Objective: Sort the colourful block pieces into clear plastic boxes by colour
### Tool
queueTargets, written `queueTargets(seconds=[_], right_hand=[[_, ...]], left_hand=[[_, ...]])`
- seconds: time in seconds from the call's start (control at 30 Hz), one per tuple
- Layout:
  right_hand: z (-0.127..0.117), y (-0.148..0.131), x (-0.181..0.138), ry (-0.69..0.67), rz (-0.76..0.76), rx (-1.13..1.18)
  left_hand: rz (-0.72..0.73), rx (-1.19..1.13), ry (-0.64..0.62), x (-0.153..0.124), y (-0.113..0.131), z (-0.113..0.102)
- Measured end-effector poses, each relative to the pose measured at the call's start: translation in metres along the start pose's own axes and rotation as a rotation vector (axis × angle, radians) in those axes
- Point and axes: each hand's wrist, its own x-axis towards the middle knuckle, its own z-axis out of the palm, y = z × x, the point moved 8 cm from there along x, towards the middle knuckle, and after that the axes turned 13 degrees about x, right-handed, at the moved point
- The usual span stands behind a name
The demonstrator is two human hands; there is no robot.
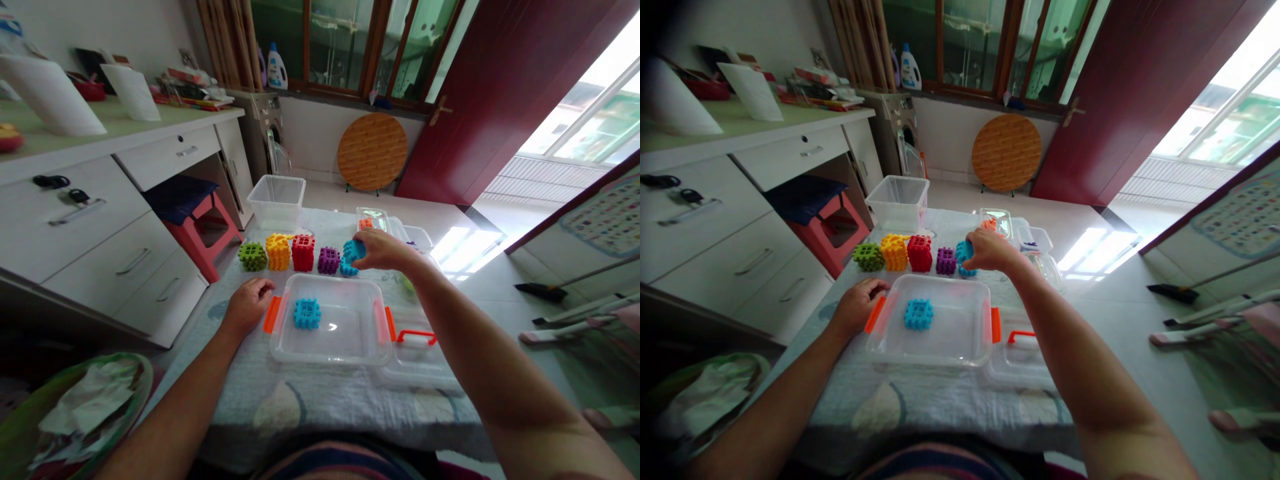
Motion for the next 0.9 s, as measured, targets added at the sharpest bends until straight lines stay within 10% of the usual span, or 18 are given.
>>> queueTargets(seconds=[0.3,0.63,0.9], right_hand=[[0.011,-0.094,-0.054,-0.256,-0.219,0.157],[0.100,-0.115,-0.044,-0.442,-0.199,0.071],[0.117,-0.132,-0.038,-0.452,-0.283,-0.028]], left_hand=[[-0.008,-0.007,0.005,-0.002,0.003,-0.002],[-0.020,-0.021,0.001,-0.001,0.000,0.000],[0.003,-0.002,-0.005,-0.001,0.001,0.001]])
